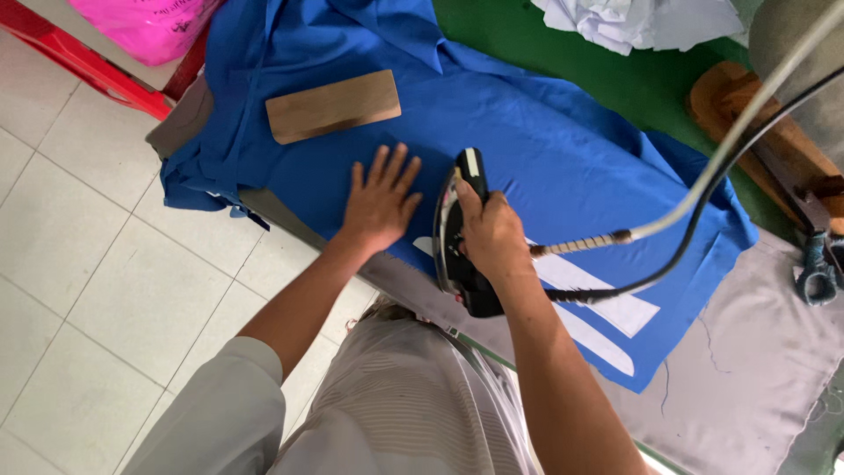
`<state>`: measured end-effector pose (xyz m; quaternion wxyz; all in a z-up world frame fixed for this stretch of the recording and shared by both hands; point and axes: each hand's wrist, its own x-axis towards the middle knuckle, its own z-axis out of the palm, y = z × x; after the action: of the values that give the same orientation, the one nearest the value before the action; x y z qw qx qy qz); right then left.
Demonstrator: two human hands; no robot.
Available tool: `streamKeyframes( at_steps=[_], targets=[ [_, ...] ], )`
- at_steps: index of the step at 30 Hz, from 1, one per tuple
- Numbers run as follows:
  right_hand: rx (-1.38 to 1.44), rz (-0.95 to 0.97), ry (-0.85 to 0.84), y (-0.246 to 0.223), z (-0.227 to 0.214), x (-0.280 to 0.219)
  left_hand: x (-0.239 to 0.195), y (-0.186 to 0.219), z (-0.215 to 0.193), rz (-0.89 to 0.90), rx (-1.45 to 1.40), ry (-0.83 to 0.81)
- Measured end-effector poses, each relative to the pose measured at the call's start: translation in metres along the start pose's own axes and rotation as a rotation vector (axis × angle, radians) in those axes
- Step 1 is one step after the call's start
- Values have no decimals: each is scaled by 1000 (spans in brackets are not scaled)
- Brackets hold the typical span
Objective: The person irons a blue shirt laid out on an ironing board. They use a steam iron and a small wooden block to press the fabric, moving the iron back and forth over the shirt's surface. The person adjusts the shirt's position and uses the wooden block to assist in smoothing the material during the process.
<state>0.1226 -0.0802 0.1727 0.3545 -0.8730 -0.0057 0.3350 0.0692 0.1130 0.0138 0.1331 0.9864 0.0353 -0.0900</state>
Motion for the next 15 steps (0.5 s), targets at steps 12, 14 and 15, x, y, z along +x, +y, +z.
streamKeyframes(
  at_steps=[12,14,15],
  targets=[
    [46,-36,55,7,53,40,-5,-30,24,-43,18,172],
    [73,-89,46,0,54,37,-3,-29,24,-46,-9,203],
    [81,-80,53,5,58,44,-6,-28,20,-33,-7,197]
  ],
)
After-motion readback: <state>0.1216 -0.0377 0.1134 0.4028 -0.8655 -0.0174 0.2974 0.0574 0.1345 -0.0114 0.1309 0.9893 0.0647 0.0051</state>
